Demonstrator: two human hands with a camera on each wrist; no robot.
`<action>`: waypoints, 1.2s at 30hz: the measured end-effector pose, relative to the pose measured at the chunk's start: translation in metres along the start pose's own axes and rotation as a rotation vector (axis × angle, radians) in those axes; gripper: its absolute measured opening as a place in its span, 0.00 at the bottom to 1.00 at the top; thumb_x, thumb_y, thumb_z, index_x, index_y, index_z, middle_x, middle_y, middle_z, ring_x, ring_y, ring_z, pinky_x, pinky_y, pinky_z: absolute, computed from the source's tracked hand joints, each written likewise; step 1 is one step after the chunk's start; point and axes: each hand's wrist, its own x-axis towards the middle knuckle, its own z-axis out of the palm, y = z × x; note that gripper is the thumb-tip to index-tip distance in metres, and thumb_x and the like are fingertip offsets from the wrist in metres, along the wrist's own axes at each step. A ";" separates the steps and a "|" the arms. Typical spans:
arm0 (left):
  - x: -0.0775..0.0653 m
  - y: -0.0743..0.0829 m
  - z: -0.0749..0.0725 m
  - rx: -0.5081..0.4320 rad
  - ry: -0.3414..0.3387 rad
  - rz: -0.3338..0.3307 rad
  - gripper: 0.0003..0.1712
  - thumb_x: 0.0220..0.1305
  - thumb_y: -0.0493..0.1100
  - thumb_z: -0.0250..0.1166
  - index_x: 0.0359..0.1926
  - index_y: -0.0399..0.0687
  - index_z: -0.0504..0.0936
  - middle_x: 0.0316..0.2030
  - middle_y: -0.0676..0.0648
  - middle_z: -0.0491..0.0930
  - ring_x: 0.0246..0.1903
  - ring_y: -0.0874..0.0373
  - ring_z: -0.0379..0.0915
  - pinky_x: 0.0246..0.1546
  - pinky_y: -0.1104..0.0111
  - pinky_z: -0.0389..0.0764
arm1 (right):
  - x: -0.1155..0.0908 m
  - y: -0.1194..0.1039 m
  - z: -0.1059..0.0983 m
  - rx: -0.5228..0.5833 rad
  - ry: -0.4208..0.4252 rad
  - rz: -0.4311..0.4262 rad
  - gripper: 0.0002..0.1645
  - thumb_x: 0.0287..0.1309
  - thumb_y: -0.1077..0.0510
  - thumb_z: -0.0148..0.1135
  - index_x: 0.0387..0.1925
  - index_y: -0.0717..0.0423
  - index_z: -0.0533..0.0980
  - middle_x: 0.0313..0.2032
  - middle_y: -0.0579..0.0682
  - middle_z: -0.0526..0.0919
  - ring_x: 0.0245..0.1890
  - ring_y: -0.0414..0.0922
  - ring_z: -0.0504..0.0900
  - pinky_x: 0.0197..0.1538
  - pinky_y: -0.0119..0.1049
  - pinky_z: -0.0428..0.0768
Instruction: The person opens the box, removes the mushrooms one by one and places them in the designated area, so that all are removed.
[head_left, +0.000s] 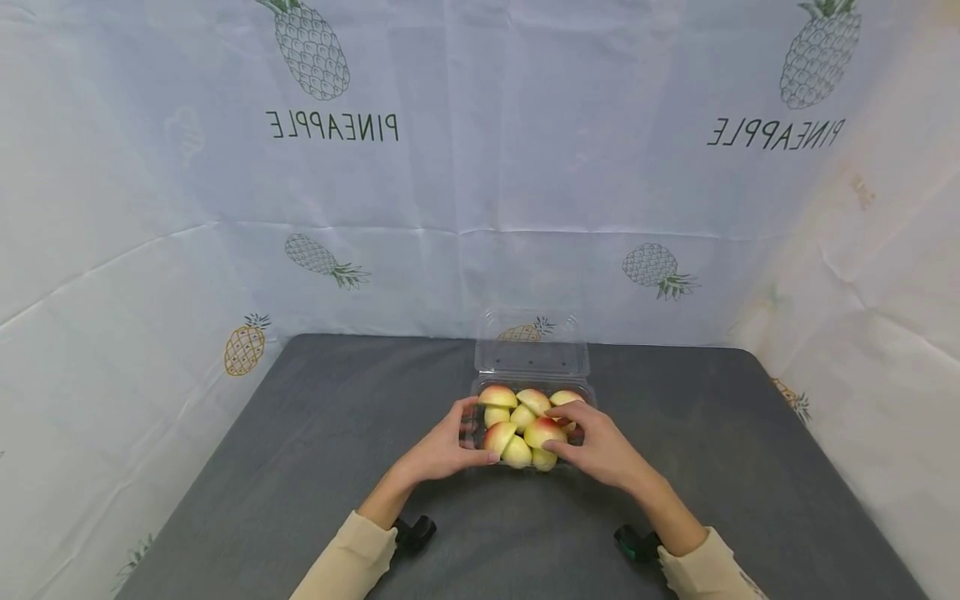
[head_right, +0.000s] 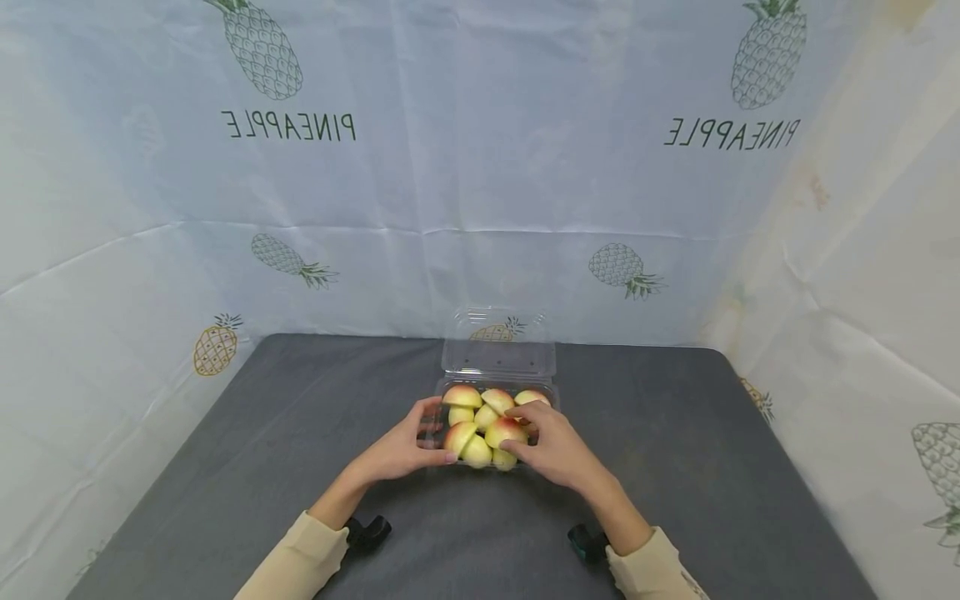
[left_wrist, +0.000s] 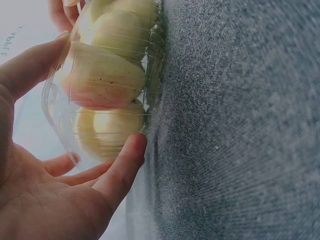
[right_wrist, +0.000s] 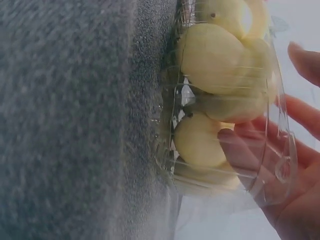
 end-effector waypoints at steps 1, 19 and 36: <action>0.000 0.000 0.000 -0.001 0.000 -0.004 0.59 0.61 0.56 0.75 0.80 0.45 0.47 0.75 0.35 0.53 0.69 0.38 0.62 0.60 0.48 0.77 | 0.000 0.000 0.001 -0.009 -0.003 0.008 0.28 0.62 0.47 0.72 0.58 0.57 0.80 0.53 0.51 0.80 0.48 0.48 0.80 0.47 0.48 0.85; 0.002 -0.001 -0.001 -0.010 0.010 0.002 0.58 0.61 0.54 0.75 0.79 0.43 0.48 0.75 0.35 0.53 0.69 0.37 0.62 0.59 0.50 0.78 | 0.003 0.001 0.008 -0.089 -0.003 0.003 0.28 0.60 0.44 0.74 0.56 0.54 0.80 0.50 0.46 0.81 0.46 0.45 0.79 0.46 0.45 0.84; 0.001 -0.001 0.000 -0.017 0.019 -0.003 0.58 0.61 0.54 0.75 0.80 0.46 0.48 0.75 0.36 0.54 0.69 0.39 0.63 0.59 0.51 0.78 | -0.002 0.002 0.005 -0.057 0.033 -0.018 0.25 0.62 0.46 0.72 0.57 0.51 0.81 0.53 0.46 0.81 0.43 0.41 0.78 0.44 0.44 0.83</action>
